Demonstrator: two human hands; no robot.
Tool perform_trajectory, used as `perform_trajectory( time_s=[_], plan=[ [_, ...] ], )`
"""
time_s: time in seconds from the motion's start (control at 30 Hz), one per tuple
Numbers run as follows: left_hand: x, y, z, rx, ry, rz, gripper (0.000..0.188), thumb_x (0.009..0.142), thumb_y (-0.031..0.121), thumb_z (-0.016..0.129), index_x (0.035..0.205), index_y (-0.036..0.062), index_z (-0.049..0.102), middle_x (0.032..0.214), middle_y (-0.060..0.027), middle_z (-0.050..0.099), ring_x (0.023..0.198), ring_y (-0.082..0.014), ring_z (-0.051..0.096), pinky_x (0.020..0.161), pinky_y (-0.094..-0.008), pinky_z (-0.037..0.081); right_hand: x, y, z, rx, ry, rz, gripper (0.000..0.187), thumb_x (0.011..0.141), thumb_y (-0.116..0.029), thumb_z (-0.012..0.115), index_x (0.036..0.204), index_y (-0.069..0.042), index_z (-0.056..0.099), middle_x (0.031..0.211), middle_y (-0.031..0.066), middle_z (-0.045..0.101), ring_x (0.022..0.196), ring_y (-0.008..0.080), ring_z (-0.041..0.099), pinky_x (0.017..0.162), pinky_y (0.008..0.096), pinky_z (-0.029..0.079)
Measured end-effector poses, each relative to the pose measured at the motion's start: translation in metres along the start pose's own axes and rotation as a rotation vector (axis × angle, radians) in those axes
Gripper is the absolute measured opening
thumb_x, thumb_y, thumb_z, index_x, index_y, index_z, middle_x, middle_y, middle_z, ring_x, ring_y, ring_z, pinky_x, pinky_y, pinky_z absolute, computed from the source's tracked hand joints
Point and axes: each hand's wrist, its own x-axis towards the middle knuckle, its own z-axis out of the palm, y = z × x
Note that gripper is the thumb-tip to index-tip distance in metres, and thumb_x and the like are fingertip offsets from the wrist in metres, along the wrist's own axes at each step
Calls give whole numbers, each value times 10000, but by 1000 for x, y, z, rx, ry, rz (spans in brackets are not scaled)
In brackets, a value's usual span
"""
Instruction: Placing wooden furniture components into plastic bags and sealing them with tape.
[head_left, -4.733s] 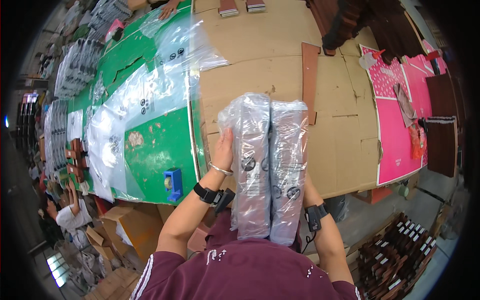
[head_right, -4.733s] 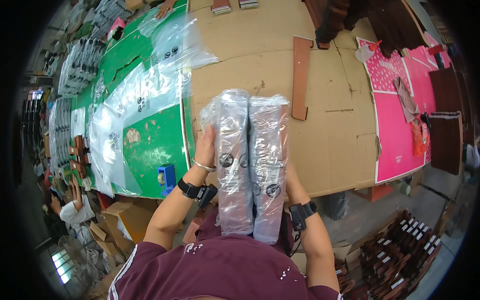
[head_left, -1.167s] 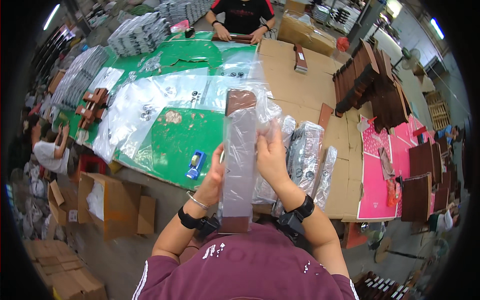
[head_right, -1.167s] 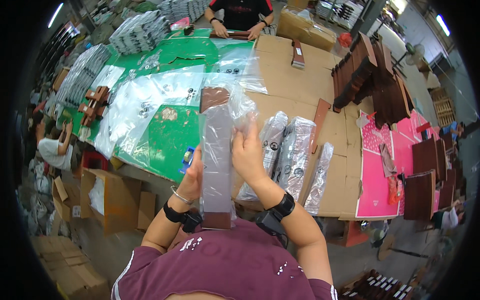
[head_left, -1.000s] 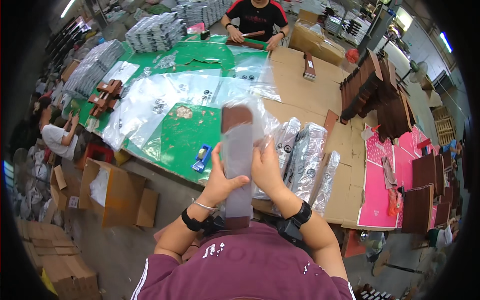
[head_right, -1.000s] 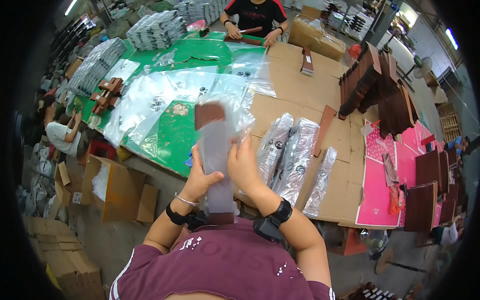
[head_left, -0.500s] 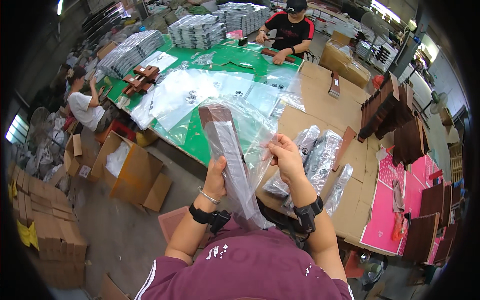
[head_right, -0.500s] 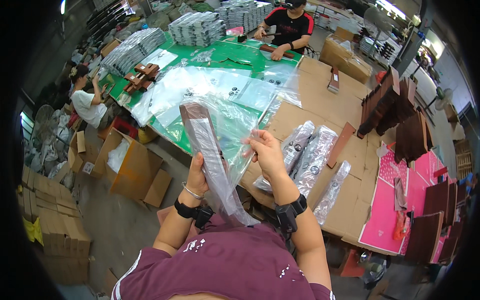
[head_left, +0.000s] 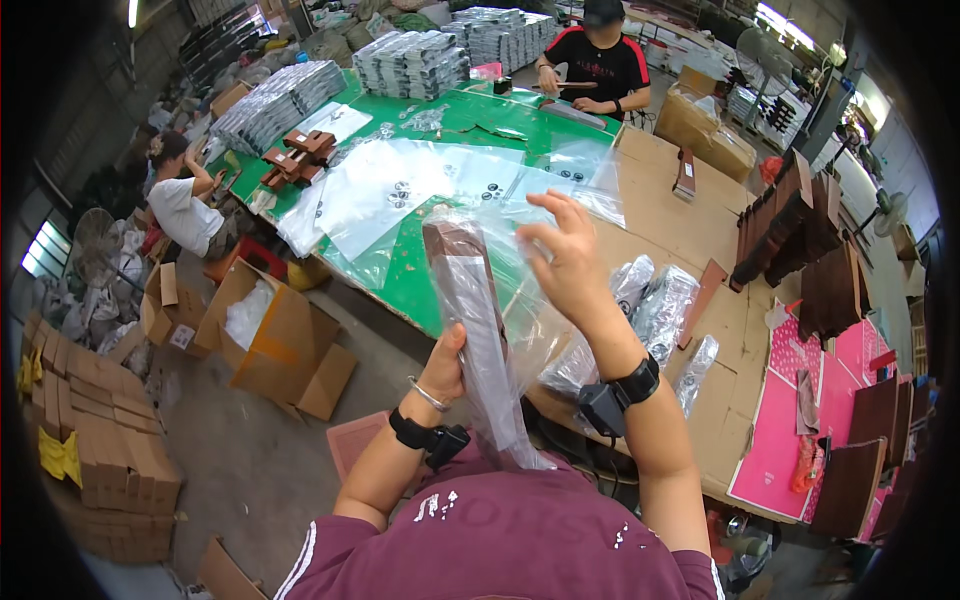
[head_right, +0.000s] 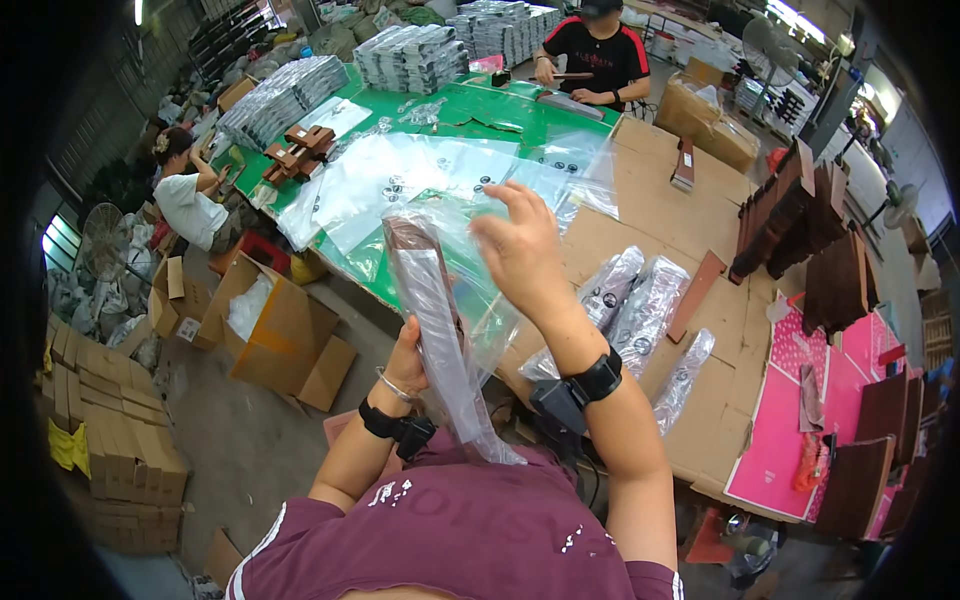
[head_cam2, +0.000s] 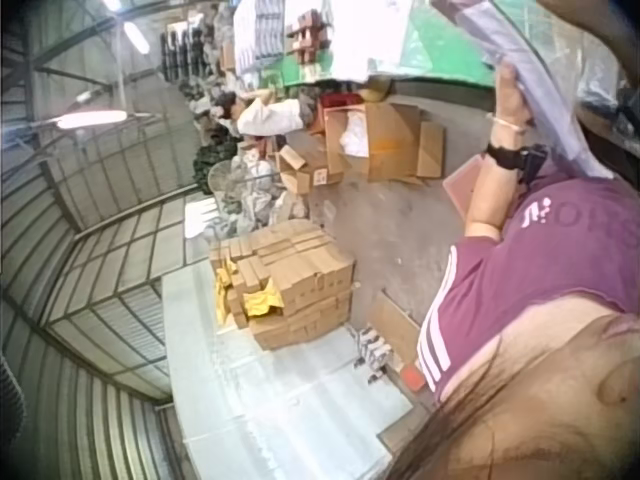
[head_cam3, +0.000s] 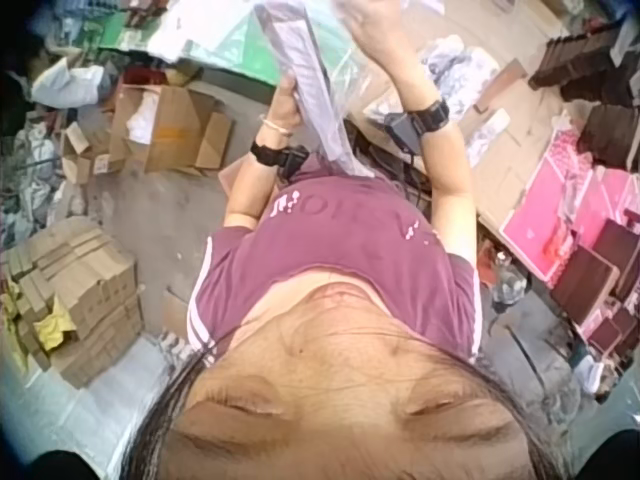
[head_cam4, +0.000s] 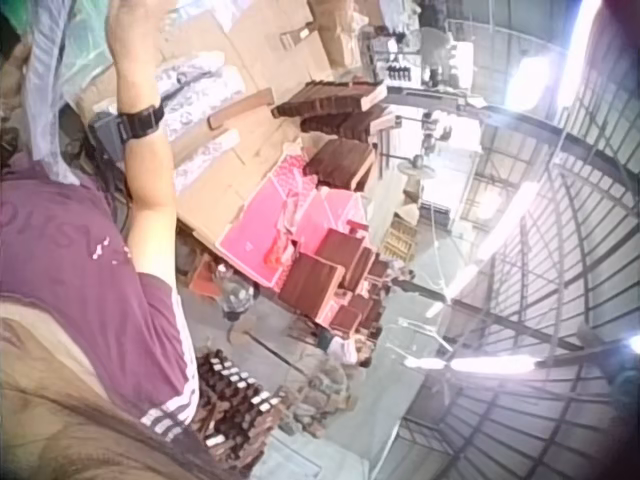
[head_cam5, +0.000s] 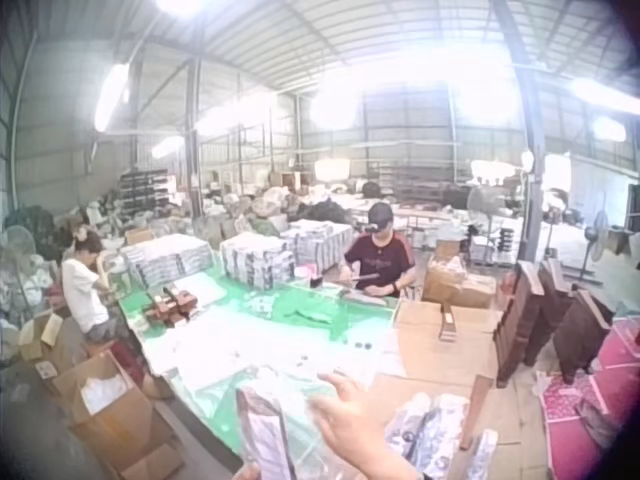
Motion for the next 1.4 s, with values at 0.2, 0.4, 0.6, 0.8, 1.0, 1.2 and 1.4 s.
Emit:
perform_trajectory(
  time_s=[0.2,0.4,0.6,0.8,1.0,1.2,1.4],
  plan=[
    [10,-9,-6,-112,-137,-81,786,703,602,703,1209,29,520,1081,-91,623,930,-197,633,805,-352,542,21,37,1,304,212,451,184,796,-128,694,918,-5,633,651,83,618,664,227,652,625,304,507],
    [18,-10,-5,-195,-221,-122,837,655,637,701,1217,44,520,1043,-79,626,910,-196,631,796,-349,544,74,45,-36,266,253,442,187,747,-149,762,798,-9,650,570,14,562,527,59,526,497,239,429],
    [26,-9,-2,-110,-215,-184,1070,641,656,710,1456,128,258,992,-87,593,819,-193,617,678,-345,542,46,76,-59,1069,291,723,246,816,-186,722,938,3,623,774,15,606,661,79,553,589,201,416],
    [12,27,-11,128,-21,-78,761,698,611,715,1161,30,552,988,-68,640,874,-152,631,746,-299,539,-40,47,6,1587,-145,1012,1041,813,-648,543,1468,-41,7,1477,210,242,1304,330,340,991,623,280],
    [-18,46,5,458,-88,-19,853,660,681,698,1173,21,529,995,-58,623,851,-117,609,728,-256,516,-76,-9,73,1633,-37,1267,481,919,-323,588,1267,-55,391,1023,108,588,850,207,592,702,388,502],
    [-38,54,-33,333,12,-257,818,690,686,666,1149,19,552,952,-61,634,815,-114,615,707,-260,521,-76,-22,84,1492,470,1169,208,937,-94,461,1138,-41,441,724,100,581,545,203,569,465,319,468],
    [-9,72,-98,324,62,-284,711,729,590,712,1135,28,556,989,-44,628,828,-113,605,735,-271,506,-76,6,116,1334,325,1455,251,944,-116,427,1177,-23,413,840,154,636,652,273,653,548,350,536]
  ],
)
